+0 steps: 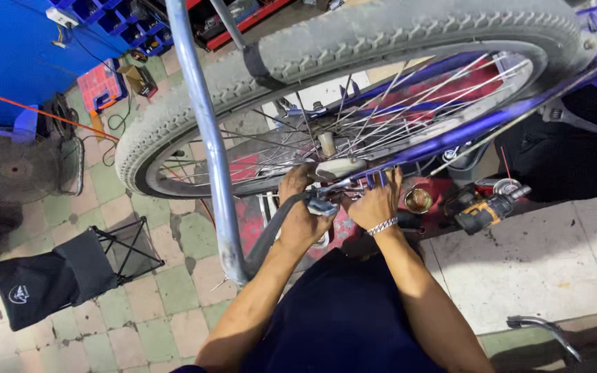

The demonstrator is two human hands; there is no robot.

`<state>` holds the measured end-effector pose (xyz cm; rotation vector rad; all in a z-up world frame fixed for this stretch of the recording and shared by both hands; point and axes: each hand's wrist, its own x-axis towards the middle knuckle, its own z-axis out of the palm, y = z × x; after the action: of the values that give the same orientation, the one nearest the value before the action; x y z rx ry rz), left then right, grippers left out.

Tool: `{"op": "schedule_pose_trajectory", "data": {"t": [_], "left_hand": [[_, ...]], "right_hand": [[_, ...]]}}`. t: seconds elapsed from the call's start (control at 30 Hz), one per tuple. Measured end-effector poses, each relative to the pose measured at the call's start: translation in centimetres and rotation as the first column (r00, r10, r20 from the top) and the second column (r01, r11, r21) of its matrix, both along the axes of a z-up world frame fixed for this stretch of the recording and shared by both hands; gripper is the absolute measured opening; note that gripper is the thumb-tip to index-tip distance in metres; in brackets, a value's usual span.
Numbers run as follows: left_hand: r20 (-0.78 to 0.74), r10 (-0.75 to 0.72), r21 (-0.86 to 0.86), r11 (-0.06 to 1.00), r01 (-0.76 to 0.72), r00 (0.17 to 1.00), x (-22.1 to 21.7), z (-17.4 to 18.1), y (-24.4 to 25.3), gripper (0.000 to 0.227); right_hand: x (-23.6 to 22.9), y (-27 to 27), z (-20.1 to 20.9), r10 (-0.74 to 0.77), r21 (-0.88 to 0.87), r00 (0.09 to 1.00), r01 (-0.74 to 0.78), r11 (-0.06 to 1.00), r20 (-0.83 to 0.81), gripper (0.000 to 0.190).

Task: The person works on the rear wheel hub of a bicycle mounted on a repair stand. They use a wrench to tighten bolts on the hub and a power drill to adjust components on the wheel axle. The person also handles a small white plastic part near the wheel.

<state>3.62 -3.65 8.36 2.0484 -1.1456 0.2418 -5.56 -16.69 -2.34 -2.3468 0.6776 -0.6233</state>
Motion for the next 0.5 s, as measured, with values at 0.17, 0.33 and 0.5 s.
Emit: {"op": "schedule_pose_trajectory", "data": {"t": [0.17,0.33,0.5], "left_hand": [[-0.194,0.115,-0.061,0.990,-0.129,0.974,-1.4,-0.5,-0.6,0.066],[-0.249,0.169,-0.073,0.979,-0.193,0.954,-1.7,-0.6,-1.1,0.062],[-0.222,0.082,-0.052,0.994,-0.095,0.972,-1.8,-1.1,-0.1,0.061]], "right_hand": [[0.0,0.2,0.2,0.007,0.001,1.000,-0.007,1.000,0.021,0.091],[0.1,-0.3,0.0,0.029,-0.089,0.999,-0.030,0.996,-0.014,0.078],[-0.8,-0.6,-0.4,0.041,-0.007,0.999,-0.041,0.999,0.000,0.085]]}}
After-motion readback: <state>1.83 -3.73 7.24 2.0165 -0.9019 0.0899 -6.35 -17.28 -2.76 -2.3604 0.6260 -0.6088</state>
